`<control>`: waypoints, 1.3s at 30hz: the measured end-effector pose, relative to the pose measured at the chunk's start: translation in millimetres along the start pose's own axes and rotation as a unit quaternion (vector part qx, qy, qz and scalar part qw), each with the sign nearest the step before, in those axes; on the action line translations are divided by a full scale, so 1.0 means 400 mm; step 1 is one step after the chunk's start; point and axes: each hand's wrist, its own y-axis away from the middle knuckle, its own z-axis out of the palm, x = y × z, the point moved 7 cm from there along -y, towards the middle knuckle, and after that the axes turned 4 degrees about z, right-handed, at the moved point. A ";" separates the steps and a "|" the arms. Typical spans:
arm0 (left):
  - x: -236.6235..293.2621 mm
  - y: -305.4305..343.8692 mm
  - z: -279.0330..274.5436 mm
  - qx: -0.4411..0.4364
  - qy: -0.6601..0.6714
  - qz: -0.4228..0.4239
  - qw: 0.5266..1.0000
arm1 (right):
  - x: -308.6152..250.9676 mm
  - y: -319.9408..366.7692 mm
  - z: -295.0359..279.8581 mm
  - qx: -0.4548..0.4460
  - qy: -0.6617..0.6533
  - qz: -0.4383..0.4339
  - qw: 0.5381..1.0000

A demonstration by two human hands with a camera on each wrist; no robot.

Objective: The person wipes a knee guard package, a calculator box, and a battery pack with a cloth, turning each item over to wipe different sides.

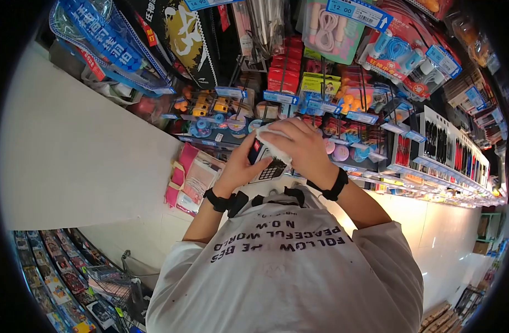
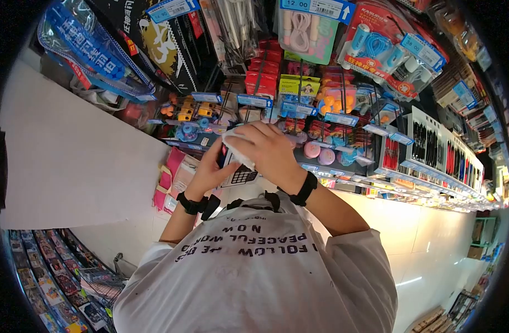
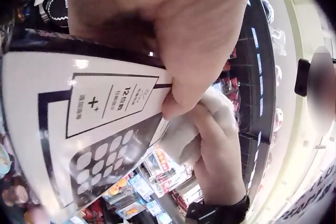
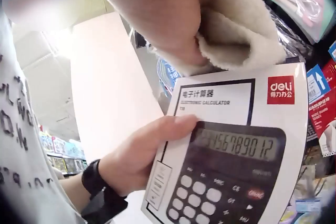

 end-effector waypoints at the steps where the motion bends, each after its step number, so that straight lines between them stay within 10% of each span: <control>1: -0.003 -0.001 0.007 -0.028 -0.004 0.008 1.000 | -0.022 -0.008 -0.005 -0.006 0.025 -0.044 0.999; 18: -0.025 0.027 -0.013 0.005 0.203 -0.104 0.974 | 0.182 0.101 -0.054 -0.080 0.088 -0.019 0.993; 20: -0.034 0.022 -0.022 0.031 0.232 -0.111 0.966 | 0.245 0.118 -0.069 -0.033 -0.110 0.159 0.981; 24: -0.024 0.010 -0.003 0.053 0.275 -0.129 0.951 | 0.251 0.100 -0.093 0.046 -0.178 0.221 0.958; 29: -0.033 -0.030 0.040 0.076 0.272 -0.147 0.948 | 0.118 0.026 -0.098 0.111 -0.042 0.063 0.991; 39: 0.014 -0.062 0.034 0.044 -0.050 0.041 0.997 | 0.017 -0.015 -0.042 0.047 -0.129 0.034 0.990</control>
